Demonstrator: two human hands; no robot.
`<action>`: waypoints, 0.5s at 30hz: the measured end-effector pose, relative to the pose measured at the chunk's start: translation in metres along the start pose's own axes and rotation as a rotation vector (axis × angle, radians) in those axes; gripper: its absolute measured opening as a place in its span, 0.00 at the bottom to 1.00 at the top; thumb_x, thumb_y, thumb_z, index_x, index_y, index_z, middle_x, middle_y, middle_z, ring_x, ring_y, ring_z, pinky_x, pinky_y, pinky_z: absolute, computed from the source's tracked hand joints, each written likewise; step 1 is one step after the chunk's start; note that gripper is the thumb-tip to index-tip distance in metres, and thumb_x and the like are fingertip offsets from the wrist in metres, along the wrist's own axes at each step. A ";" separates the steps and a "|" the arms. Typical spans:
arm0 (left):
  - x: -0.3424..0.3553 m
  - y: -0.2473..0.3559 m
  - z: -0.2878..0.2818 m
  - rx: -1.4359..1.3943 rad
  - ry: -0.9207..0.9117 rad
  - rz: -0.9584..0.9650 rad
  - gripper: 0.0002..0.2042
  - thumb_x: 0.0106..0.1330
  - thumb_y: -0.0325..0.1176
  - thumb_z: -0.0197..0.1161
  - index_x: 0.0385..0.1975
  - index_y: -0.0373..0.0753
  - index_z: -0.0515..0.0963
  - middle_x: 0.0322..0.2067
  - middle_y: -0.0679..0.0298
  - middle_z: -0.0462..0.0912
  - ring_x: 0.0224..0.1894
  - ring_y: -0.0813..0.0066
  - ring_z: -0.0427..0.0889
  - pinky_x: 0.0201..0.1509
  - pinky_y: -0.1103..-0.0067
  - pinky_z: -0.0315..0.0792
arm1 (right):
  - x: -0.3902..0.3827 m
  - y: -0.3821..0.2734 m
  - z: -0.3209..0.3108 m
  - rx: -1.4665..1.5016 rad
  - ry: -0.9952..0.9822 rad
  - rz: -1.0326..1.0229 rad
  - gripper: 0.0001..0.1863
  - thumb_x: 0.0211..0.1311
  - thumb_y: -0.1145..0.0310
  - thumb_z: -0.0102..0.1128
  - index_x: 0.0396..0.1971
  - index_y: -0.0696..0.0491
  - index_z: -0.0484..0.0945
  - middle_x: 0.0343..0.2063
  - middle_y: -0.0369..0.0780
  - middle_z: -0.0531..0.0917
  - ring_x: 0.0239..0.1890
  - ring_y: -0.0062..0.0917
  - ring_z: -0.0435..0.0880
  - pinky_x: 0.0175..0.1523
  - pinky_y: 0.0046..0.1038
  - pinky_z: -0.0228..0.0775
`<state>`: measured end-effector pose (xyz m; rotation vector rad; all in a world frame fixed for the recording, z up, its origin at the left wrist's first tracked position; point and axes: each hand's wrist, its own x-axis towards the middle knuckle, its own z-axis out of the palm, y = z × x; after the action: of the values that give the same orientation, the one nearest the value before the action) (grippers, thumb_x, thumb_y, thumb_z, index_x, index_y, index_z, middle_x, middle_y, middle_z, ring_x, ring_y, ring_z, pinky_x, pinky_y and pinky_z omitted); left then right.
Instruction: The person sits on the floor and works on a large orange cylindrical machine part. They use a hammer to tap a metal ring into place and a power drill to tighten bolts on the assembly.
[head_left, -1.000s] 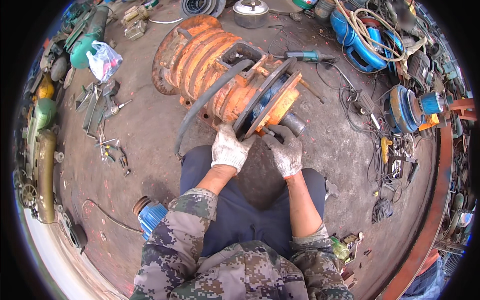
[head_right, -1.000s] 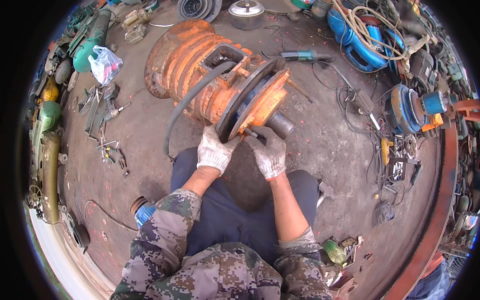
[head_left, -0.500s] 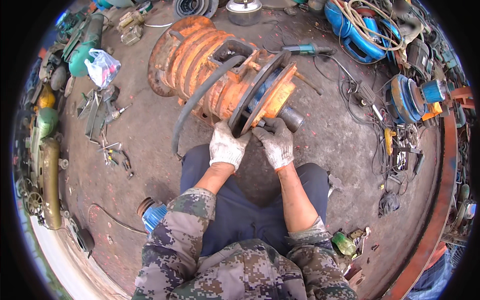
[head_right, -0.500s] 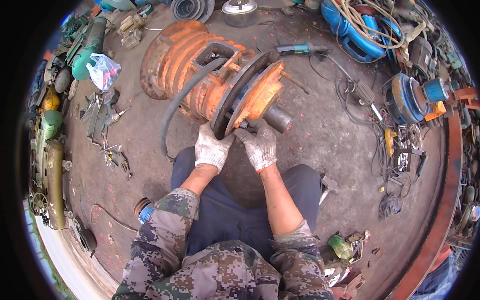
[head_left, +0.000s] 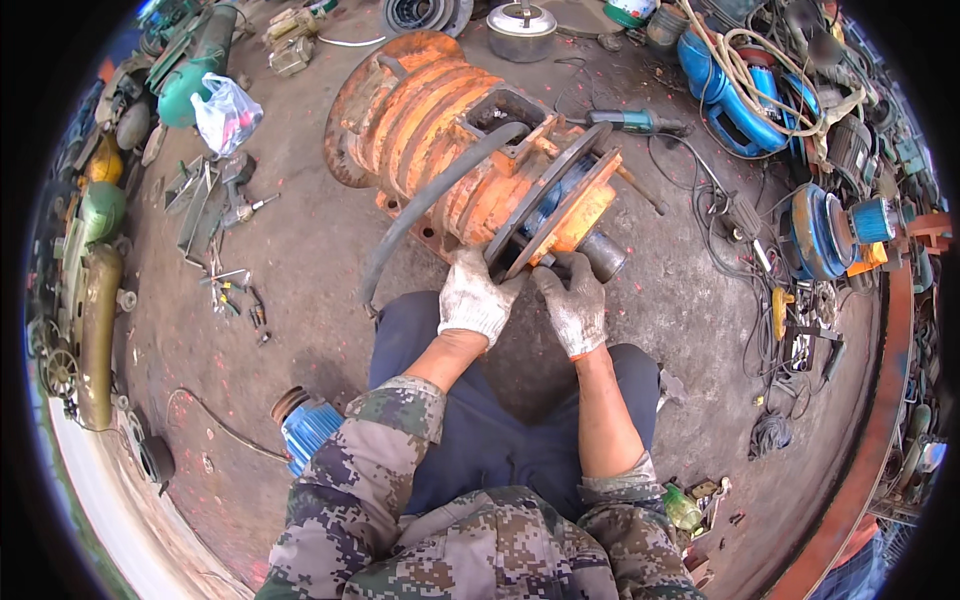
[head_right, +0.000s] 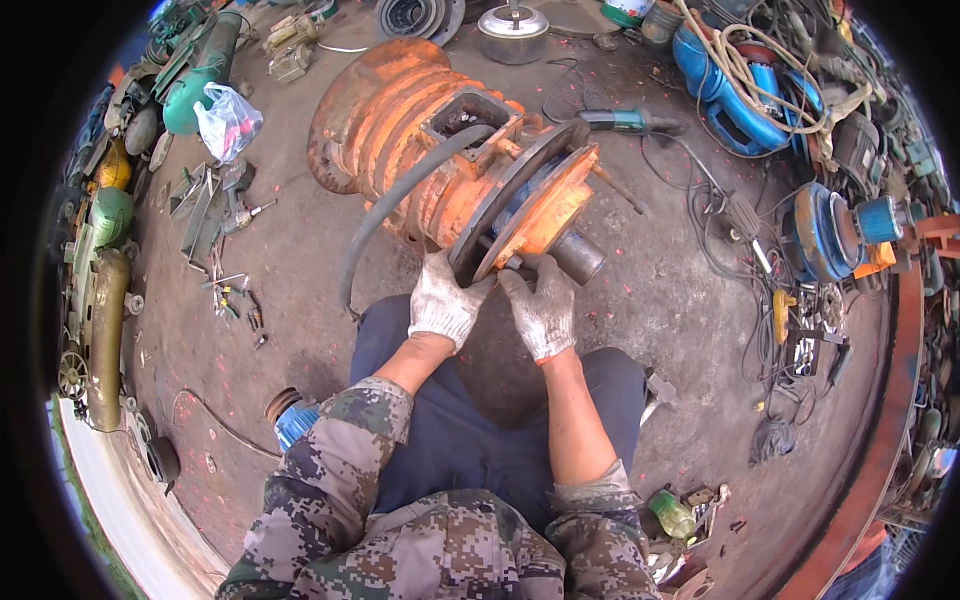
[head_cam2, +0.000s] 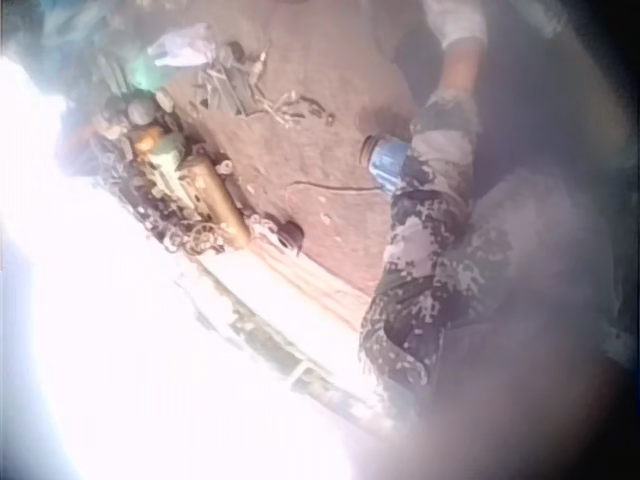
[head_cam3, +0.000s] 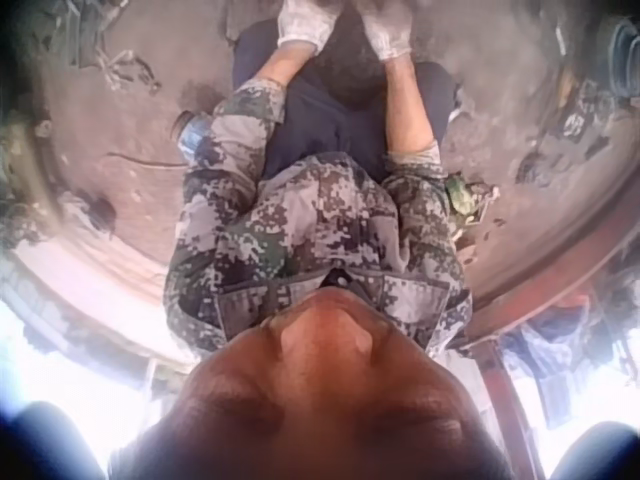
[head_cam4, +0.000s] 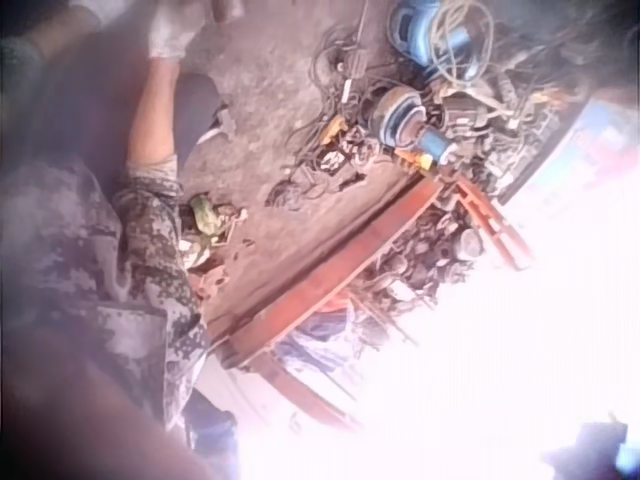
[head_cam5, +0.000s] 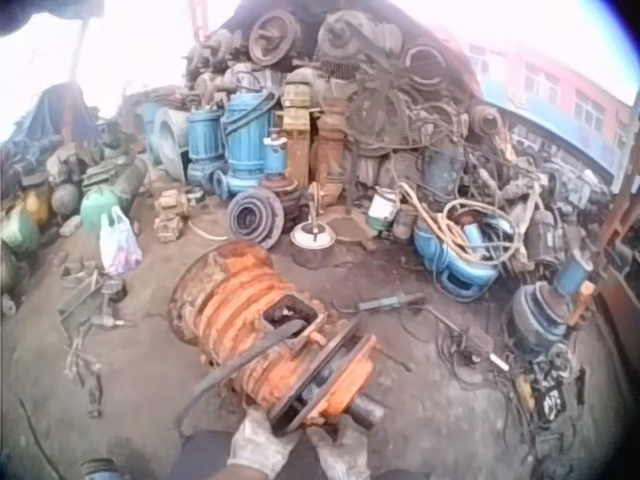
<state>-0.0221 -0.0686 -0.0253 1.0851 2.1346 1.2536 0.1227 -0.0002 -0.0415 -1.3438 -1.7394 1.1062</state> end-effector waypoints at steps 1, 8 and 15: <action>0.000 0.001 0.000 -0.007 -0.008 0.002 0.25 0.58 0.42 0.80 0.49 0.33 0.81 0.44 0.43 0.87 0.49 0.43 0.87 0.53 0.60 0.82 | 0.002 -0.005 -0.001 -0.085 0.014 -0.037 0.18 0.69 0.61 0.70 0.47 0.62 0.84 0.31 0.44 0.90 0.35 0.32 0.90 0.46 0.34 0.81; 0.002 -0.014 0.007 0.067 -0.016 -0.014 0.27 0.59 0.44 0.78 0.52 0.34 0.79 0.47 0.42 0.84 0.52 0.41 0.85 0.54 0.57 0.81 | 0.009 0.011 0.001 0.140 -0.082 0.149 0.16 0.72 0.60 0.66 0.41 0.61 0.85 0.29 0.49 0.88 0.35 0.36 0.89 0.45 0.38 0.78; -0.003 -0.010 0.001 0.043 0.036 0.037 0.26 0.58 0.41 0.79 0.50 0.31 0.79 0.44 0.41 0.88 0.50 0.41 0.87 0.55 0.60 0.81 | 0.001 -0.011 0.003 -0.300 -0.028 -0.161 0.16 0.77 0.60 0.57 0.41 0.59 0.82 0.34 0.55 0.88 0.40 0.52 0.88 0.47 0.48 0.77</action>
<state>-0.0241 -0.0731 -0.0349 1.1333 2.1872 1.2586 0.1151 -0.0009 -0.0328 -1.3370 -2.0565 0.8022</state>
